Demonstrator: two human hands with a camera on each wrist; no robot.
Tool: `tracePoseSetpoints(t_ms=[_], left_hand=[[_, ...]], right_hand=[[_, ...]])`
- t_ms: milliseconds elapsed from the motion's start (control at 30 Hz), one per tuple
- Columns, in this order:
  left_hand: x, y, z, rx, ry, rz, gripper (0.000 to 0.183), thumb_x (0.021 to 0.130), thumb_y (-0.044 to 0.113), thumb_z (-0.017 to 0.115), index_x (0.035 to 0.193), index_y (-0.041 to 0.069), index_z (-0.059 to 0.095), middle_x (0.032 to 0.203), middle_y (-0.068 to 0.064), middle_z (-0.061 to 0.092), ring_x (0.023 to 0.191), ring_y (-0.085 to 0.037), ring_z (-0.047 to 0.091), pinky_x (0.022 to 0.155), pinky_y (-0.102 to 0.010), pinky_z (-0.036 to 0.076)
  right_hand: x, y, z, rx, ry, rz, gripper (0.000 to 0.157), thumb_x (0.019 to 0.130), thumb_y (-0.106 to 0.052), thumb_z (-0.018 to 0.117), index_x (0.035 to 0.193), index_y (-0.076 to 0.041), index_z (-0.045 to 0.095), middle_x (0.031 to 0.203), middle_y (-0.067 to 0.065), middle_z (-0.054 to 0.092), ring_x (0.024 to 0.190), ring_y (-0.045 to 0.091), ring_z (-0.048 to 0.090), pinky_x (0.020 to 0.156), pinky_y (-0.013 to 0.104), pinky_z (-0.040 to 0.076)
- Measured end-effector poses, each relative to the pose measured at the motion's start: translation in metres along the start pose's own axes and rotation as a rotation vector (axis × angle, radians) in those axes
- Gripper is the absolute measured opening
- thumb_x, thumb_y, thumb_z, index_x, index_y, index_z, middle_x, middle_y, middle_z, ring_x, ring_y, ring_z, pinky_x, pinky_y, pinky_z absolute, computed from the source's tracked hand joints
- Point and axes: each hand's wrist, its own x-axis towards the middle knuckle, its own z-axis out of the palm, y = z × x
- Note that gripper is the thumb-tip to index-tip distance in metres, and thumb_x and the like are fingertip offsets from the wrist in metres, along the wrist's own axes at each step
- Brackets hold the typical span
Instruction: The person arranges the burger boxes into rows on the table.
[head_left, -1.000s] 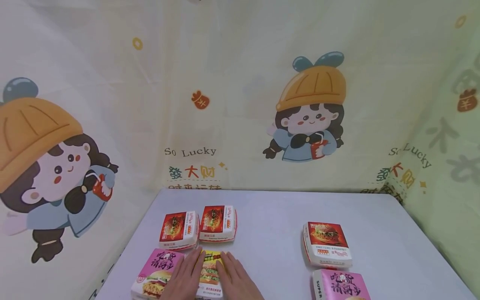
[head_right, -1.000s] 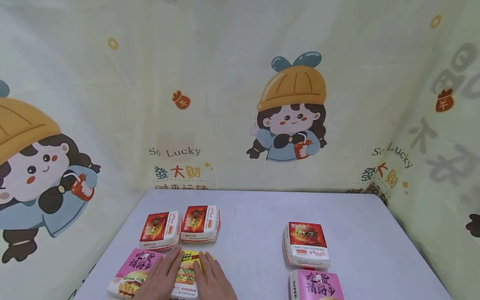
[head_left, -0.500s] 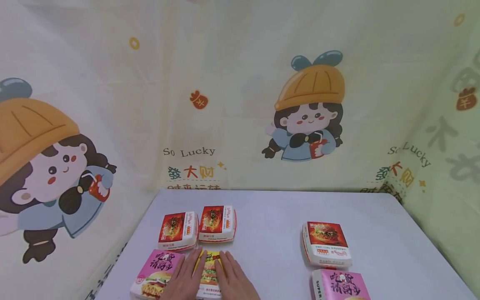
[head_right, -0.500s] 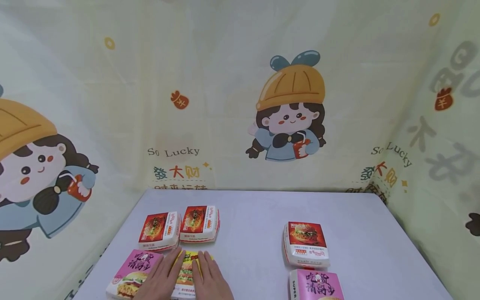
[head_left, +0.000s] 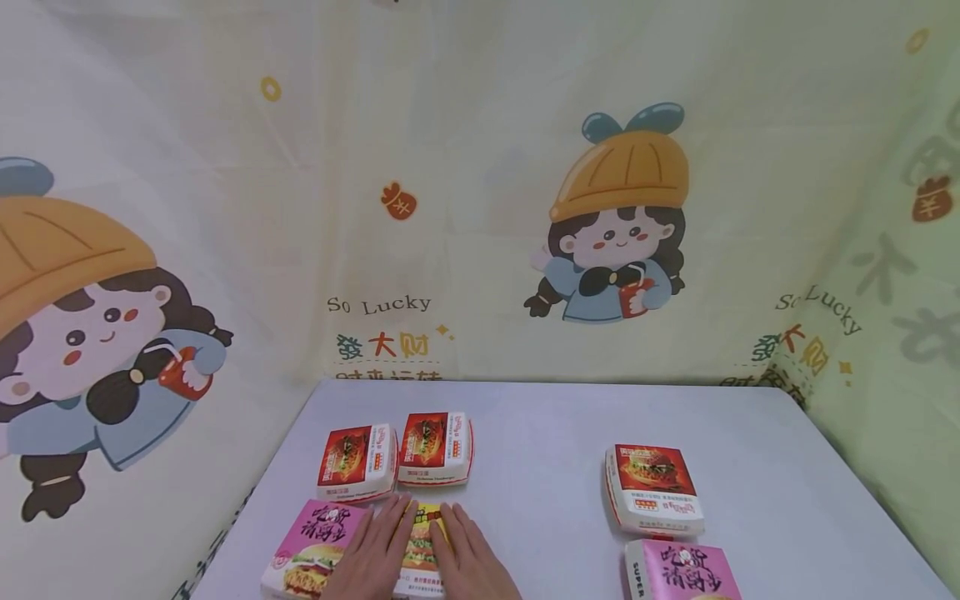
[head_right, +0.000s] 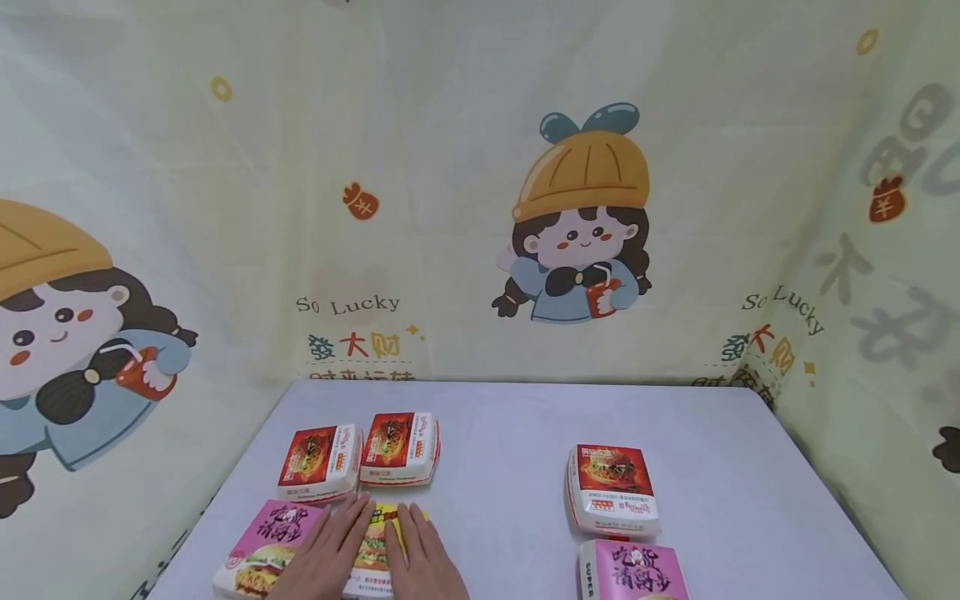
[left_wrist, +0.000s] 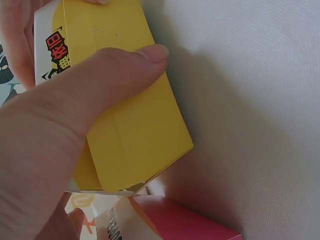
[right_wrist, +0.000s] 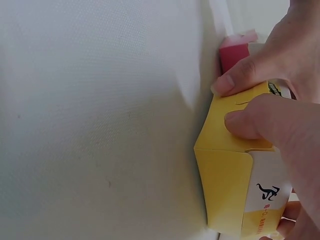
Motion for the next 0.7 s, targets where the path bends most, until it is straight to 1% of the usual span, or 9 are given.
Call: tracePoseSetpoints(t_ms=[100, 167, 200, 300, 433, 500, 600, 667, 700], left_hand=[[0.0002, -0.0015, 0.0029, 0.059, 0.077, 0.044, 0.118, 0.072, 0.094, 0.038, 0.148, 0.005, 0.04, 0.154, -0.011, 0.043, 0.145, -0.032, 0.038, 0.127, -0.033, -0.008], [0.0006, -0.0027, 0.0053, 0.107, 0.147, 0.083, 0.116, 0.073, 0.094, 0.038, 0.146, 0.004, 0.044, 0.15, -0.011, 0.048, 0.141, -0.031, 0.043, 0.12, -0.023, -0.022], [0.001, -0.0034, 0.0062, 0.133, 0.18, 0.102, 0.115, 0.073, 0.093, 0.038, 0.145, 0.003, 0.046, 0.148, -0.011, 0.05, 0.139, -0.031, 0.045, 0.117, -0.021, -0.026], [0.0025, -0.0044, 0.0077, 0.183, 0.247, 0.142, 0.115, 0.073, 0.093, 0.038, 0.142, 0.002, 0.049, 0.145, -0.012, 0.053, 0.135, -0.031, 0.049, 0.118, -0.022, -0.025], [0.0039, -0.0041, 0.0086, 0.185, 0.278, 0.171, 0.114, 0.074, 0.092, 0.04, 0.141, 0.002, 0.049, 0.144, -0.013, 0.053, 0.134, -0.032, 0.05, 0.118, -0.022, -0.024], [0.0043, -0.0034, 0.0089, 0.18, 0.285, 0.175, 0.113, 0.074, 0.092, 0.041, 0.141, 0.002, 0.049, 0.144, -0.013, 0.053, 0.134, -0.032, 0.05, 0.121, -0.021, -0.019], [0.0055, -0.0009, 0.0079, 0.172, 0.279, 0.174, 0.113, 0.074, 0.091, 0.041, 0.142, 0.002, 0.049, 0.144, -0.013, 0.053, 0.135, -0.032, 0.05, 0.126, -0.029, 0.011], [0.0068, 0.0025, 0.0067, 0.146, 0.255, 0.159, 0.113, 0.075, 0.091, 0.042, 0.143, 0.001, 0.048, 0.145, -0.014, 0.052, 0.136, -0.032, 0.048, 0.12, -0.036, 0.032], [0.0077, 0.0042, 0.0063, 0.139, 0.246, 0.156, 0.113, 0.075, 0.091, 0.041, 0.143, 0.001, 0.047, 0.146, -0.014, 0.051, 0.136, -0.033, 0.048, 0.116, -0.041, 0.039]], right_hand=[[-0.0004, -0.0005, 0.0019, 0.008, 0.005, 0.01, 0.1, 0.087, -0.085, 0.015, 0.152, -0.013, 0.037, 0.162, 0.007, 0.031, 0.149, 0.025, 0.031, 0.116, 0.035, 0.04], [-0.0011, -0.0008, 0.0022, 0.015, 0.006, 0.02, 0.1, 0.086, -0.085, 0.016, 0.152, -0.013, 0.037, 0.162, 0.007, 0.03, 0.149, 0.025, 0.031, 0.115, 0.036, 0.04], [-0.0013, -0.0012, 0.0021, 0.019, 0.005, 0.026, 0.101, 0.086, -0.086, 0.016, 0.152, -0.013, 0.037, 0.162, 0.006, 0.03, 0.149, 0.025, 0.031, 0.115, 0.036, 0.041], [-0.0019, -0.0012, -0.0001, 0.034, -0.002, 0.043, 0.102, 0.085, -0.087, 0.018, 0.152, -0.013, 0.037, 0.162, 0.005, 0.03, 0.149, 0.024, 0.03, 0.116, 0.037, 0.04], [-0.0026, -0.0016, -0.0034, 0.069, -0.036, 0.069, 0.102, 0.085, -0.087, 0.019, 0.153, -0.013, 0.036, 0.162, 0.005, 0.029, 0.15, 0.024, 0.028, 0.117, 0.038, 0.038], [-0.0035, -0.0019, -0.0041, 0.088, -0.05, 0.082, 0.103, 0.085, -0.087, 0.02, 0.153, -0.013, 0.035, 0.163, 0.005, 0.028, 0.151, 0.025, 0.027, 0.118, 0.039, 0.037], [-0.0045, -0.0011, -0.004, 0.091, -0.032, 0.078, 0.102, 0.086, -0.086, 0.021, 0.154, -0.01, 0.034, 0.163, 0.007, 0.028, 0.151, 0.025, 0.026, 0.119, 0.038, 0.036], [-0.0046, 0.0001, -0.0037, 0.072, -0.009, 0.066, 0.103, 0.087, -0.085, 0.022, 0.154, -0.008, 0.034, 0.162, 0.008, 0.029, 0.151, 0.026, 0.027, 0.119, 0.037, 0.036], [-0.0047, 0.0012, -0.0036, 0.057, 0.004, 0.058, 0.103, 0.087, -0.085, 0.022, 0.153, -0.007, 0.034, 0.162, 0.009, 0.03, 0.151, 0.026, 0.028, 0.118, 0.037, 0.036]])
